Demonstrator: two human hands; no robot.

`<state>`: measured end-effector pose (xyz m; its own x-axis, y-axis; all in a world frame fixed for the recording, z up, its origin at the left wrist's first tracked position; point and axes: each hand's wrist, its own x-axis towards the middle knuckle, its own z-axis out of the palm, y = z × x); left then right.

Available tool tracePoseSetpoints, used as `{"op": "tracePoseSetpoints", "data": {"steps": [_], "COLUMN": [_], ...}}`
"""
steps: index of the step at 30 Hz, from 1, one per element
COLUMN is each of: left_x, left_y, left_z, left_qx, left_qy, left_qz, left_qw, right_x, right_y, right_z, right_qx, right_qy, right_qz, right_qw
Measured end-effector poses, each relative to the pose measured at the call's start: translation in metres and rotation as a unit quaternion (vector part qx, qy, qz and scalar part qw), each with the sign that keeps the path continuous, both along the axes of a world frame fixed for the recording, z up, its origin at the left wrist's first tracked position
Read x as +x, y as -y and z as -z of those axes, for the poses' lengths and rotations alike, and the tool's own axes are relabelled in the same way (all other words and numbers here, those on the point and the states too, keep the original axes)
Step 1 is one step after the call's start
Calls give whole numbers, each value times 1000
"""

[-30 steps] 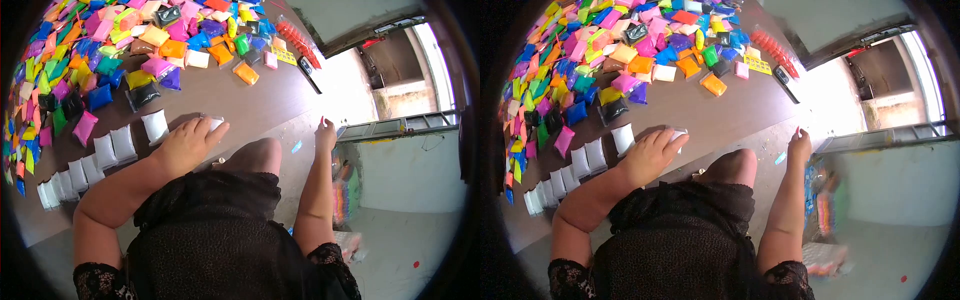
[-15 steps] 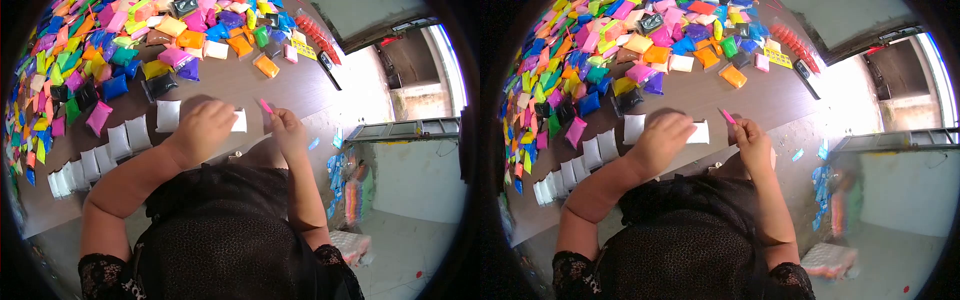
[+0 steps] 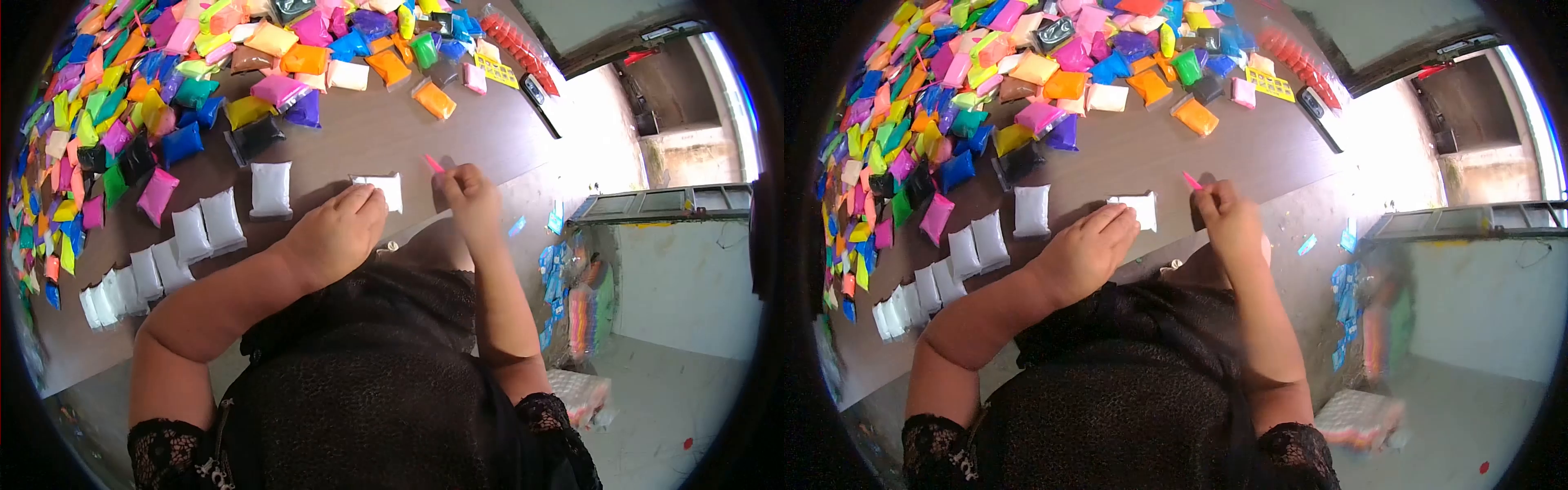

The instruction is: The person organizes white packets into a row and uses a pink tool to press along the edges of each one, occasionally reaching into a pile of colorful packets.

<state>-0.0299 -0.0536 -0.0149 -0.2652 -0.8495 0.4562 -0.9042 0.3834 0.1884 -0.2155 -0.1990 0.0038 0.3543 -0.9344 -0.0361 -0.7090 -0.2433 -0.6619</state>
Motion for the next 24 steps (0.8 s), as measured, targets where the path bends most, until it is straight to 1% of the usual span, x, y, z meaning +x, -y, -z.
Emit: {"op": "tracePoseSetpoints", "data": {"steps": [1, 2, 4, 5, 6, 8, 9, 10, 12, 13, 14, 16, 17, 19, 21, 22, 23, 24], "left_x": [2, 1, -1, -1, -1, -1, 0, 1, 4, 6, 11, 14, 14, 11, -2, -6, -11, -13], "left_y": [3, 2, -2, 0, 1, 1, 0, -1, 3, 3, 4, 5, 5, 0, -7, -10, -13, -14], "left_z": [-1, -1, 1, 2, 2, 0, -2, -3, -4, -6, -8, -9, -9, -10, -16, -14, -11, -9], "left_qx": [-4, -2, 6, 16, 26, 15, 7, 8, 8, 9, 8, 4, 4, 7, 55, 55, 46, 38], "left_qy": [0, 0, -2, -7, -13, -10, -5, -4, 15, 13, 0, -12, 1, 12, 18, 18, 35, 53], "left_qz": [-2, -5, -6, -11, -16, -14, -8, -6, 14, 14, 16, 16, -1, -20, -52, -52, -64, -77], "left_qw": [1000, 1000, 1000, 1000, 999, 1000, 1000, 1000, 1000, 1000, 1000, 1000, 1000, 1000, 997, 997, 996, 995], "right_x": [-3, -2, 5, 12, 13, 18, 16, 15, 19, 21, 24, 30, 29, 22, 14, 10, 7, 12], "right_y": [3, -3, -29, -41, -39, -30, -17, -16, -16, -16, -20, -29, -34, -46, -57, -58, -58, -60], "right_z": [-4, -7, -10, -18, -18, -15, -9, -7, -10, -1, -1, -5, -3, 5, 16, 17, 13, -2], "right_qx": [-32, -32, -54, -87, -89, -41, -26, -25, -56, -29, -28, 78, 129, 119, 94, 94, 38, -16], "right_qy": [-41, -43, 16, -36, -37, -46, -76, -76, 27, 87, 86, 53, 89, 89, 90, 90, 43, -4], "right_qz": [3, 1, -141, -172, -172, -81, -81, -79, -115, -140, -140, -102, -89, -91, -82, -82, -90, -99], "right_qw": [999, 999, 988, 981, 980, 995, 993, 994, 991, 986, 986, 990, 984, 985, 988, 988, 994, 995]}}
